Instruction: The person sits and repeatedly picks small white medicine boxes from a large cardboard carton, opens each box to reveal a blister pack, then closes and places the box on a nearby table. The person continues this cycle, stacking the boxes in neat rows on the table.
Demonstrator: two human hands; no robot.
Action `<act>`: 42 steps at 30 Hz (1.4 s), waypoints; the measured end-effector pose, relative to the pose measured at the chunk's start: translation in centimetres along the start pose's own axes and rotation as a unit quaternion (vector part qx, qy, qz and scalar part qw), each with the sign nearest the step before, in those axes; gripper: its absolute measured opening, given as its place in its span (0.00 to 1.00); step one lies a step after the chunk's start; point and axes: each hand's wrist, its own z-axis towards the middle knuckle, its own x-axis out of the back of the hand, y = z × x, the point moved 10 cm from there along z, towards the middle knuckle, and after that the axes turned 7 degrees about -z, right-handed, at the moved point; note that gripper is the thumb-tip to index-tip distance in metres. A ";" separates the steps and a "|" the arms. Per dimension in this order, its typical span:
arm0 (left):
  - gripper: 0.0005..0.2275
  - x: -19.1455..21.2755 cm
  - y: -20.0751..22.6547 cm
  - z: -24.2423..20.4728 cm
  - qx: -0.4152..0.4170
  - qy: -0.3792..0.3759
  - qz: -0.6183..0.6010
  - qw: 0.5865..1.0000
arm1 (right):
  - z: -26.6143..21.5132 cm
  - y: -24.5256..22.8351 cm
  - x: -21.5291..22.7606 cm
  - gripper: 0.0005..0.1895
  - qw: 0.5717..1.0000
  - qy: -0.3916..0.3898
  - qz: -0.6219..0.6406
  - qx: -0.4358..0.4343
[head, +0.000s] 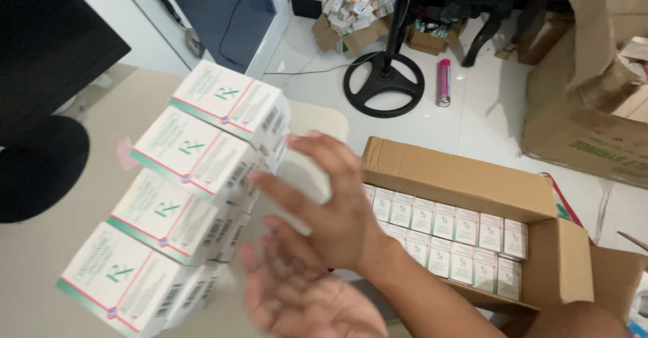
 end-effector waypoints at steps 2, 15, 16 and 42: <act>0.29 -4.6 -1.6 -3.6 -0.083 -0.209 0.085 0.971 | -2.0 2.9 1.8 0.27 0.999 0.009 -0.009 -0.037; 0.34 16.6 -32.9 -22.6 0.699 0.243 0.044 0.671 | -41.1 29.6 -3.0 0.31 0.757 -0.422 -0.058 -0.496; 0.33 18.8 -33.2 -22.5 0.684 0.253 0.082 0.679 | -44.6 29.6 -3.3 0.29 0.737 -0.411 -0.025 -0.536; 0.24 26.2 -37.8 -24.0 0.711 0.083 0.221 0.662 | -68.9 33.5 1.6 0.30 0.422 -0.167 -0.003 -0.891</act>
